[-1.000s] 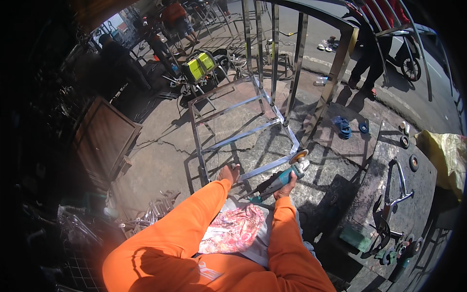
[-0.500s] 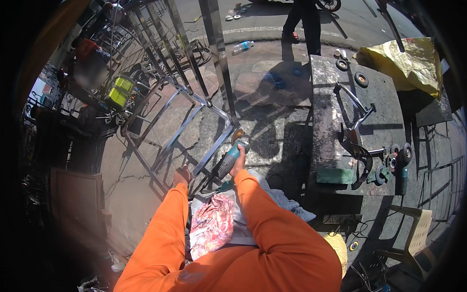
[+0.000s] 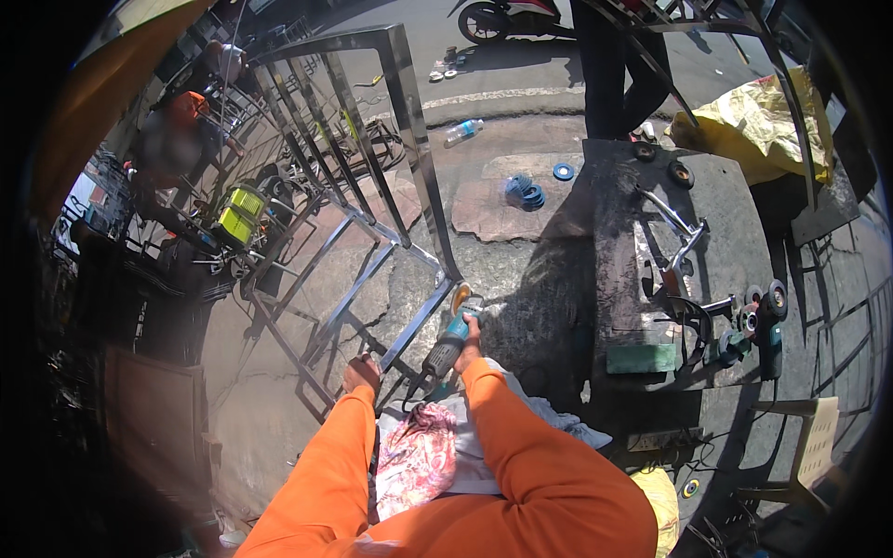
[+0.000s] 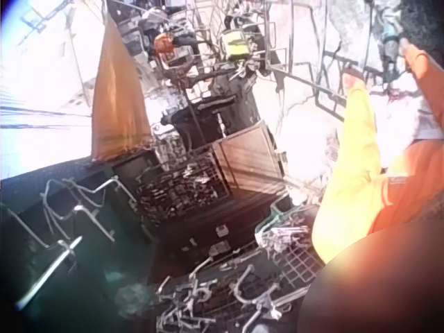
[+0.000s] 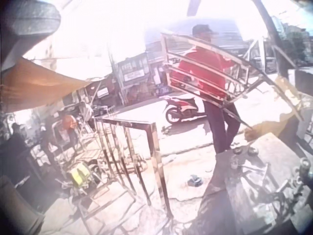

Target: The person uses an angle grinder to smooth the edges and weld seams of a metal frame. The person holds the frame steady with one hand while operating the grinder with the other, moving along the joints and edges of the frame.

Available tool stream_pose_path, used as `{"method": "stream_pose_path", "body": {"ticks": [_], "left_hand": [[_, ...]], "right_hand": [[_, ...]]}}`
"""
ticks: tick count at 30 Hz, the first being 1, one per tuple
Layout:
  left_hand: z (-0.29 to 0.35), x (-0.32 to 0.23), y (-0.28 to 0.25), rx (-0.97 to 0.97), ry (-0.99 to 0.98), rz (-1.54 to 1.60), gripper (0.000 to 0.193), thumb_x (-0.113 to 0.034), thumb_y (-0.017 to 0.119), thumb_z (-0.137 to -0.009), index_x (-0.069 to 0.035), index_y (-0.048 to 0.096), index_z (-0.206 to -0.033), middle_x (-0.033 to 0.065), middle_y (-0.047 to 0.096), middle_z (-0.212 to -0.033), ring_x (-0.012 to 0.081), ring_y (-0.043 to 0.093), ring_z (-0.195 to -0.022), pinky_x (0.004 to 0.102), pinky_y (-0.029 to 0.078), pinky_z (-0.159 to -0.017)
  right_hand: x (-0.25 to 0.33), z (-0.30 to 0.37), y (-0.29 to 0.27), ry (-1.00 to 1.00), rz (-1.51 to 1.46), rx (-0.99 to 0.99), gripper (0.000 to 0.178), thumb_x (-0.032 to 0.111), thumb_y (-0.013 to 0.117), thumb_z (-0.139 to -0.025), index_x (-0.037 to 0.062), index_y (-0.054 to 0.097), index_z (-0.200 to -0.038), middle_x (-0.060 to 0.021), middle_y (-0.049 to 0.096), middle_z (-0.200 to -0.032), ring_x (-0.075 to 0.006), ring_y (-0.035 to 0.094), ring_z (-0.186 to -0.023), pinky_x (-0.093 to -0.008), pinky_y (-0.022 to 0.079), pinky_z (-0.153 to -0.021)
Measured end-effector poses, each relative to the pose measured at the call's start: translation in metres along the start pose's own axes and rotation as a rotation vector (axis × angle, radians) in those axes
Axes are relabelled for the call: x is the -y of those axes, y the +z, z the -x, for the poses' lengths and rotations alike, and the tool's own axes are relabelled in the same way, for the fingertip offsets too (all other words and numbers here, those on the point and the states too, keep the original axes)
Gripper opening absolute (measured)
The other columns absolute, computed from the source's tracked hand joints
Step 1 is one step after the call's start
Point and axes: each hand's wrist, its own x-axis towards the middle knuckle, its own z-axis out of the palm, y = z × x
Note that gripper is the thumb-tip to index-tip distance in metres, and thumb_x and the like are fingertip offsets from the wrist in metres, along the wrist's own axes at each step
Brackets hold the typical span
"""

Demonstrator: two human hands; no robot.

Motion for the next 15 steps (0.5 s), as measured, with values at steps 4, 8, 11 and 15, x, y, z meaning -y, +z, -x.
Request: {"method": "stream_pose_path", "body": {"ticks": [4, 8, 11, 15], "left_hand": [[-0.002, 0.000, 0.001, 0.006, 0.017, 0.038, 0.040, -0.042, 0.049, -0.093, -0.011, 0.075, -0.098, 0.0210, 0.071, -0.097, 0.0405, 0.067, -0.096, 0.0498, 0.050, -0.085], [-0.003, 0.006, 0.008, -0.012, 0.025, 0.018, 0.039, -0.041, 0.050, -0.092, -0.012, 0.075, -0.097, 0.0210, 0.071, -0.095, 0.0412, 0.067, -0.094, 0.0498, 0.050, -0.085], [-0.005, 0.006, 0.010, -0.003, 0.033, 0.029, 0.040, -0.041, 0.049, -0.093, -0.011, 0.075, -0.098, 0.0216, 0.071, -0.096, 0.0418, 0.067, -0.095, 0.0504, 0.050, -0.086], [-0.005, 0.003, 0.004, -0.017, 0.016, 0.027, 0.039, -0.042, 0.050, -0.091, -0.012, 0.074, -0.098, 0.0212, 0.071, -0.098, 0.0415, 0.066, -0.097, 0.0507, 0.049, -0.087]], "right_hand": [[-0.010, -0.010, 0.006, -0.292, 0.175, 0.125, 0.043, 0.049, 0.064, -0.080, 0.0085, 0.060, -0.092, -0.0098, 0.062, -0.073, -0.0270, 0.062, -0.062, -0.0406, 0.054, -0.062], [-0.016, -0.005, 0.004, -0.347, 0.162, 0.270, 0.042, 0.041, 0.070, -0.078, 0.0071, 0.057, -0.098, -0.0079, 0.061, -0.073, -0.0232, 0.063, -0.062, -0.0381, 0.054, -0.060], [-0.016, -0.002, -0.002, -0.113, 0.057, 0.095, 0.050, 0.050, 0.069, -0.075, 0.0091, 0.055, -0.100, -0.0084, 0.059, -0.072, -0.0248, 0.062, -0.061, -0.0381, 0.054, -0.059], [-0.015, -0.010, -0.003, -0.162, 0.068, 0.106, 0.044, 0.045, 0.068, -0.077, 0.0102, 0.055, -0.102, -0.0082, 0.060, -0.075, -0.0253, 0.063, -0.065, -0.0383, 0.055, -0.062]]}}
